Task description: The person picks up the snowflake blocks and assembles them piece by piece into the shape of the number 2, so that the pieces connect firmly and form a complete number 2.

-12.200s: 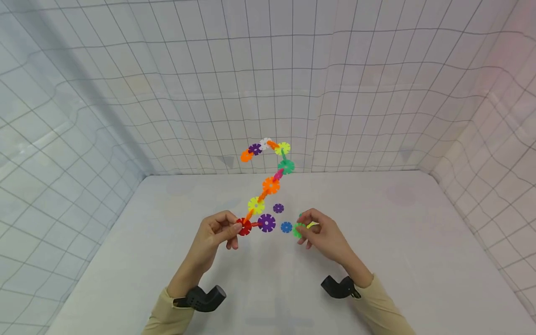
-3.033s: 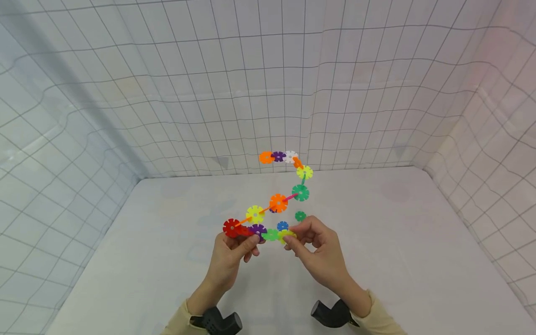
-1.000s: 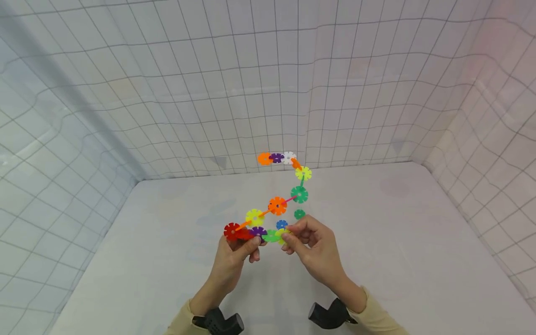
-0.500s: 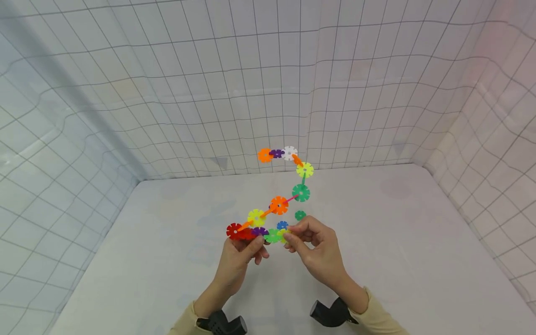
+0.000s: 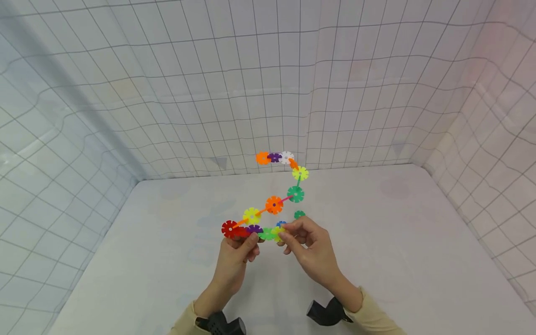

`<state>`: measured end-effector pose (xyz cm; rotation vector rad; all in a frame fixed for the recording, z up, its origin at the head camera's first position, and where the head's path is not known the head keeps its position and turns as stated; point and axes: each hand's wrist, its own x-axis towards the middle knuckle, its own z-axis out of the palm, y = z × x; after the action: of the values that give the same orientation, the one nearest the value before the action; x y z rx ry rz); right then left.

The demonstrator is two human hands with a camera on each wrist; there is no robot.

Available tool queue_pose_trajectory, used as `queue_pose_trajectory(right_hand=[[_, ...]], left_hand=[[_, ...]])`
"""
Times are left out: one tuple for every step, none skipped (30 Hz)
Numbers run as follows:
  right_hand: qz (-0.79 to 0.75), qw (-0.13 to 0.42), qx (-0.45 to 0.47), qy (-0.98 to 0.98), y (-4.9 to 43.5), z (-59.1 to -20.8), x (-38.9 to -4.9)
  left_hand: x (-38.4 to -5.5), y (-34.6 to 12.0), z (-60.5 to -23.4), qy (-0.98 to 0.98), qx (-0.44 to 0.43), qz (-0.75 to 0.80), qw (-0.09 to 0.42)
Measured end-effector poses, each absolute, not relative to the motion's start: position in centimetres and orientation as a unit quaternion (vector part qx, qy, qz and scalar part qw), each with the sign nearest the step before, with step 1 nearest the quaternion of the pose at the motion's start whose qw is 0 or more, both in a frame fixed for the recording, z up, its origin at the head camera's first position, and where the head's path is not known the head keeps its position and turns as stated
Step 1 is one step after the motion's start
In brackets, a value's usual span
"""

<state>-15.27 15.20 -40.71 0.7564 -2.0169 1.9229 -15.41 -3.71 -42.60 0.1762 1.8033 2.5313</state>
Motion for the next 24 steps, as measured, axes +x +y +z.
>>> queue_pose_trajectory(right_hand=[[0.658, 0.126, 0.262, -0.695, 15.2, -40.8, -15.4], [0.655, 0.126, 0.264, -0.697, 15.3, -40.9, -15.6], [0.651, 0.126, 0.265, -0.7, 15.3, -41.0, -15.9], [0.648, 0.127, 0.265, -0.702, 15.4, -41.1, -16.2], [0.645, 0.126, 0.263, -0.706, 15.5, -41.3, -16.6], [0.641, 0.122, 0.254, -0.714, 15.6, -41.6, -17.1], [0.634, 0.117, 0.246, -0.724, 15.7, -41.9, -17.6], [0.624, 0.11, 0.234, -0.737, 15.8, -42.4, -18.2], [0.612, 0.1, 0.222, -0.753, 15.9, -42.8, -18.8], [0.593, 0.088, 0.209, -0.772, 16.0, -43.4, -19.5], [0.567, 0.075, 0.194, -0.797, 16.1, -44.1, -20.2], [0.538, 0.062, 0.182, -0.821, 16.1, -44.7, -20.8], [0.509, 0.048, 0.176, -0.841, 16.0, -45.3, -21.4], [0.477, 0.035, 0.17, -0.862, 15.9, -45.9, -22.0], [0.443, 0.022, 0.165, -0.881, 15.8, -46.5, -22.5], [0.411, 0.011, 0.161, -0.897, 15.6, -47.1, -23.0], [0.38, 0.002, 0.158, -0.911, 15.4, -47.5, -23.4], [0.356, -0.005, 0.159, -0.921, 15.2, -47.9, -23.7], [0.334, -0.008, 0.161, -0.929, 14.9, -48.1, -24.0], [0.313, -0.009, 0.161, -0.936, 14.7, -48.4, -24.3], [0.298, -0.009, 0.161, -0.941, 14.4, -48.5, -24.6], [0.289, -0.008, 0.161, -0.944, 14.2, -48.6, -24.7], [0.282, -0.006, 0.161, -0.946, 14.0, -48.6, -24.9], [0.278, -0.006, 0.161, -0.947, 13.9, -48.6, -25.0]], left_hand=[[-15.5, -3.8, -42.6, 0.578, 0.055, 0.814, 0.011], [-15.6, -4.0, -42.6, 0.576, 0.054, 0.816, 0.007], [-15.7, -4.2, -42.5, 0.574, 0.052, 0.817, 0.003], [-15.8, -4.3, -42.4, 0.573, 0.051, 0.818, -0.003], [-16.0, -4.5, -42.4, 0.573, 0.051, 0.818, -0.01], [-16.1, -4.7, -42.2, 0.572, 0.05, 0.819, -0.016], [-16.2, -5.0, -42.1, 0.572, 0.051, 0.818, -0.023], [-16.4, -5.2, -42.1, 0.572, 0.05, 0.818, -0.03], [-16.5, -5.4, -42.0, 0.572, 0.049, 0.818, -0.037], [-16.6, -5.5, -42.0, 0.573, 0.05, 0.817, -0.043], [-16.7, -5.7, -41.9, 0.572, 0.049, 0.817, -0.047], [-16.8, -5.8, -41.9, 0.572, 0.049, 0.817, -0.051], [-16.8, -5.9, -41.8, 0.573, 0.05, 0.816, -0.053], [-16.8, -6.0, -41.8, 0.573, 0.051, 0.816, -0.055], [-16.8, -6.0, -41.7, 0.572, 0.052, 0.816, -0.056], [-16.8, -6.1, -41.7, 0.572, 0.054, 0.817, -0.057], [-16.8, -6.1, -41.7, 0.571, 0.056, 0.817, -0.057], [-16.8, -6.1, -41.6, 0.57, 0.058, 0.817, -0.058], [-16.8, -6.2, -41.6, 0.57, 0.06, 0.817, -0.058], [-16.7, -6.2, -41.5, 0.569, 0.061, 0.818, -0.059], [-16.7, -6.2, -41.5, 0.569, 0.061, 0.818, -0.058], [-16.7, -6.2, -41.4, 0.569, 0.061, 0.818, -0.058], [-16.7, -6.2, -41.3, 0.569, 0.061, 0.818, -0.058], [-16.7, -6.3, -41.3, 0.569, 0.06, 0.818, -0.057]])
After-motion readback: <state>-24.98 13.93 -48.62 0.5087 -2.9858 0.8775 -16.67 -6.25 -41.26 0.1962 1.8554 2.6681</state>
